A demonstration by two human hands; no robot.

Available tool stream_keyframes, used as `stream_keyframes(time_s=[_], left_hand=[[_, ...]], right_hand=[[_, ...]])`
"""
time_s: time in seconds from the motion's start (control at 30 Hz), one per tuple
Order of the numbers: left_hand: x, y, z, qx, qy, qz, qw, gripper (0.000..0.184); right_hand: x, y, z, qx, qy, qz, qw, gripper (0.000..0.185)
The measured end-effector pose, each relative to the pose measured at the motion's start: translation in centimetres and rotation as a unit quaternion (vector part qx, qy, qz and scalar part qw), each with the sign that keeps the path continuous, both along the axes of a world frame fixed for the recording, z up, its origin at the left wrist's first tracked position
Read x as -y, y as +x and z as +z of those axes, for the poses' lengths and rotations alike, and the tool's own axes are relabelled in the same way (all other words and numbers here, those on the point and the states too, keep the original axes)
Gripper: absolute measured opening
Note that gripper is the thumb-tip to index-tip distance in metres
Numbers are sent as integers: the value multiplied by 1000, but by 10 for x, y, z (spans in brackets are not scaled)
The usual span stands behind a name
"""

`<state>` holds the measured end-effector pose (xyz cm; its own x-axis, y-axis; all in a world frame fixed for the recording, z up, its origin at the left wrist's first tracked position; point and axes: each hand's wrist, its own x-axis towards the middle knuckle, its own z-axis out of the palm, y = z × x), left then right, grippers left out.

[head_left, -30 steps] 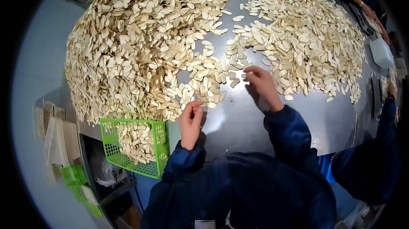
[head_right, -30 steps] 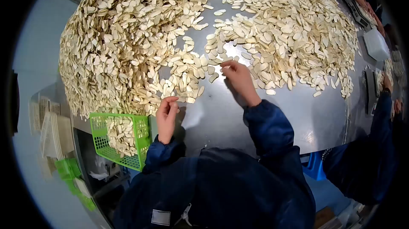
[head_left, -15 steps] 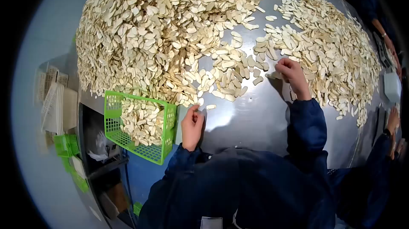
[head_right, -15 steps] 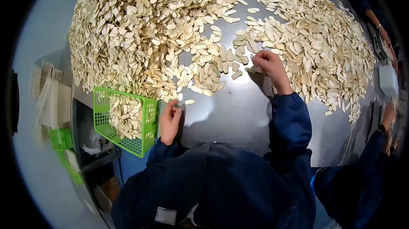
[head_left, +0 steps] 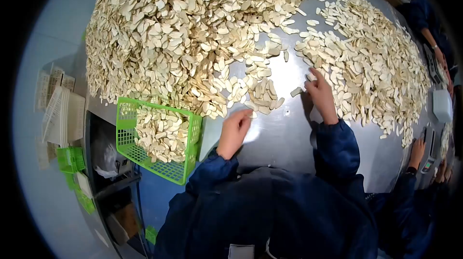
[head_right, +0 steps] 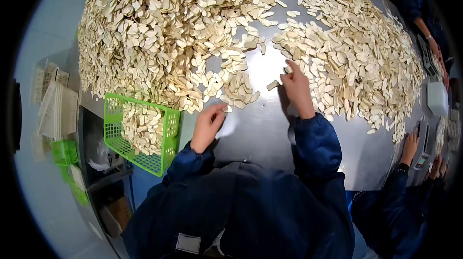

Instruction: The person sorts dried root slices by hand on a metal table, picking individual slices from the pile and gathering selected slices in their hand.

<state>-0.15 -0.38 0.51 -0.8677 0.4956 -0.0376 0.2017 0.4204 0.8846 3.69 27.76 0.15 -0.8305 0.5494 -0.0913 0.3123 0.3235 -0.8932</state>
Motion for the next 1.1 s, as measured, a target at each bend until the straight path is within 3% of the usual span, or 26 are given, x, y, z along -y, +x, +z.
stream_keyframes(time_s=[0.07, 0.13, 0.2, 0.4, 0.53, 0.6, 0.7, 0.8, 0.97, 1.1], left_hand=[[-11, -16, -4, -129, -17, 20, 991, 25], [-26, -32, -5, -190, -86, 8, 978, 23], [-33, -39, -4, -229, -141, -8, 963, 22], [-40, -43, 3, -207, -228, -63, 949, 11], [-44, -39, -9, -206, -187, -73, 958, 14], [-44, -35, -7, -142, -148, -62, 977, 16], [-44, -28, 19, -31, -61, -90, 994, 18], [-46, -20, 44, 22, 0, -133, 991, 25], [-51, -52, 15, -43, -67, -46, 996, 30], [-65, -58, 8, -127, -112, -66, 983, 33]], right_hand=[[29, 11, -1, 13, -26, 86, 996, 40], [64, 21, 11, 8, -54, 210, 976, 33], [83, 28, 0, 23, -60, 256, 964, 30], [84, 46, -3, 17, -316, 144, 938, 24], [81, 49, -4, 11, -495, 96, 864, 22], [79, 51, -4, 10, -530, 93, 843, 21], [77, 55, -10, -16, -647, 125, 752, 28], [92, 45, 19, -5, -707, -7, 708, 29], [104, 45, 0, 52, -659, 177, 729, 36], [103, 43, 2, 35, -630, 60, 773, 50]])
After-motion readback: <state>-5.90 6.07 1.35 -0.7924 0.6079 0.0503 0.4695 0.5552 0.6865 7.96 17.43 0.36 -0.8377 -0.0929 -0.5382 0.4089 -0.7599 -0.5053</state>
